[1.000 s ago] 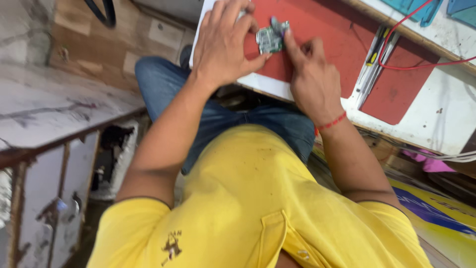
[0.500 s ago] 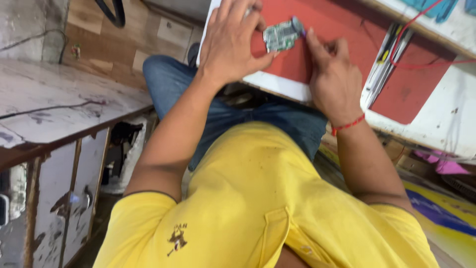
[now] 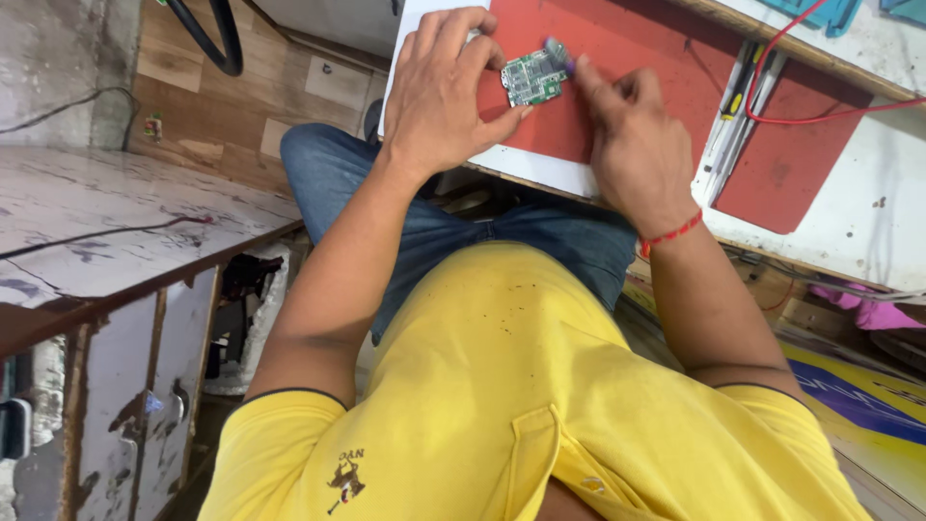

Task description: The person uses a hot air gun to blow air onto a small circuit board, then scrapes the board's surface with a small purple tool. The person repeatedly scrapes different areas of the board while holding it steady on a red mat.

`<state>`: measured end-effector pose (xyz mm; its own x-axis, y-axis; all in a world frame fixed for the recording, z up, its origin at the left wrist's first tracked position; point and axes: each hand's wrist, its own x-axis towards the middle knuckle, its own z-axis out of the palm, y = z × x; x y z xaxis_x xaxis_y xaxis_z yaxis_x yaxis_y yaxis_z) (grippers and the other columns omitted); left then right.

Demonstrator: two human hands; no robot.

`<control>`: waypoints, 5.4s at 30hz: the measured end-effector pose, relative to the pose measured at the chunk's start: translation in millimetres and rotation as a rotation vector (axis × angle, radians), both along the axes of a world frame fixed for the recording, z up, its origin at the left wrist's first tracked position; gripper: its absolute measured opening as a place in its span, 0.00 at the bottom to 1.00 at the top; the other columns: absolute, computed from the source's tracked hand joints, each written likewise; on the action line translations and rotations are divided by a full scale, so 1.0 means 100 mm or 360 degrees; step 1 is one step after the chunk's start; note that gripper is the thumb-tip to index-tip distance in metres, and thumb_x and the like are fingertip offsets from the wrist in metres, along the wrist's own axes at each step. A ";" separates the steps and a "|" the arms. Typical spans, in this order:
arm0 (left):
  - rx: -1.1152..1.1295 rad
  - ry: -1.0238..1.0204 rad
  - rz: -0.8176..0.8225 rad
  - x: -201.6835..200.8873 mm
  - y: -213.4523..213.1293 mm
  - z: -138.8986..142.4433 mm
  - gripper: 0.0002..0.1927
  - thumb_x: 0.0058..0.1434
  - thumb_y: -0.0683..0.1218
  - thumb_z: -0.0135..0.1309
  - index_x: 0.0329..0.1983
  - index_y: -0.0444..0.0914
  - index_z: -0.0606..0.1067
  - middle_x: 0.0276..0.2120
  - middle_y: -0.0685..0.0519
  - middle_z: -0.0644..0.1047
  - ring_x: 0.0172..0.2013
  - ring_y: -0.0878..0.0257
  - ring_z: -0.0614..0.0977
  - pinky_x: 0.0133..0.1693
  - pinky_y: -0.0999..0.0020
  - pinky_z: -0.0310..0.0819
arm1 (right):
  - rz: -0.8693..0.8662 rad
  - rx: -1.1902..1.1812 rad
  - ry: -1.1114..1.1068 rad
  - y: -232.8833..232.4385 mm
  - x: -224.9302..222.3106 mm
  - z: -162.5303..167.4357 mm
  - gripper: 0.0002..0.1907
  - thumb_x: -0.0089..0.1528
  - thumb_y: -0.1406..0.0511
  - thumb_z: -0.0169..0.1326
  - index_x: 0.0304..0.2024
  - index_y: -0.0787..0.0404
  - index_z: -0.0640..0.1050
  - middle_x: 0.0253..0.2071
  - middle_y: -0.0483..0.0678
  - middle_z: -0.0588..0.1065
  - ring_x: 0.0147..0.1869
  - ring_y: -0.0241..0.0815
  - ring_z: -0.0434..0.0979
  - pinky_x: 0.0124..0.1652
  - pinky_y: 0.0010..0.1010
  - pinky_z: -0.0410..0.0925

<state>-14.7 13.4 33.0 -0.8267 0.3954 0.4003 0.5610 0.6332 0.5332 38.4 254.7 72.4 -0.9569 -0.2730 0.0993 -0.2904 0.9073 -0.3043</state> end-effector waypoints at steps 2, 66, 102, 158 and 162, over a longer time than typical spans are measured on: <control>0.0018 0.0000 0.0018 0.01 0.01 0.01 0.24 0.56 0.56 0.74 0.44 0.40 0.75 0.57 0.50 0.70 0.59 0.50 0.70 0.57 0.52 0.65 | -0.0037 0.0012 -0.0007 0.01 -0.02 0.00 0.25 0.69 0.69 0.51 0.68 0.48 0.76 0.45 0.53 0.73 0.33 0.57 0.78 0.31 0.47 0.70; 0.0021 -0.0007 0.0011 0.04 -0.02 0.13 0.22 0.51 0.55 0.72 0.39 0.39 0.75 0.54 0.51 0.71 0.56 0.51 0.71 0.54 0.53 0.66 | 0.0213 -0.0172 -0.0198 -0.11 0.02 0.14 0.27 0.65 0.70 0.51 0.66 0.48 0.76 0.43 0.56 0.74 0.35 0.60 0.78 0.36 0.49 0.72; 0.0093 0.0049 0.0006 0.02 -0.04 0.00 0.29 0.54 0.55 0.75 0.50 0.38 0.73 0.55 0.50 0.70 0.57 0.50 0.71 0.56 0.54 0.66 | 0.0164 0.0047 -0.0141 -0.08 0.09 0.15 0.25 0.67 0.70 0.50 0.67 0.49 0.76 0.45 0.54 0.74 0.35 0.59 0.78 0.33 0.47 0.72; 0.0067 0.0043 -0.0044 0.02 -0.09 0.10 0.22 0.55 0.54 0.72 0.42 0.39 0.76 0.54 0.51 0.71 0.57 0.51 0.71 0.54 0.53 0.66 | -0.0101 -0.0005 -0.0011 -0.18 0.06 0.05 0.24 0.68 0.70 0.52 0.66 0.47 0.77 0.43 0.53 0.75 0.33 0.56 0.79 0.32 0.45 0.72; 0.0061 0.0037 -0.0034 0.03 -0.09 0.07 0.23 0.52 0.54 0.72 0.42 0.38 0.76 0.53 0.50 0.71 0.56 0.50 0.70 0.54 0.53 0.66 | 0.0117 -0.0051 -0.0114 -0.19 0.08 0.04 0.28 0.65 0.71 0.51 0.66 0.47 0.77 0.41 0.52 0.75 0.33 0.55 0.78 0.33 0.46 0.72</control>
<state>-11.3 4.6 40.1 -0.8084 0.3970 0.4345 0.5869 0.6002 0.5434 46.1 236.0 75.9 -0.9394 -0.3402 0.0411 -0.3320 0.8738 -0.3554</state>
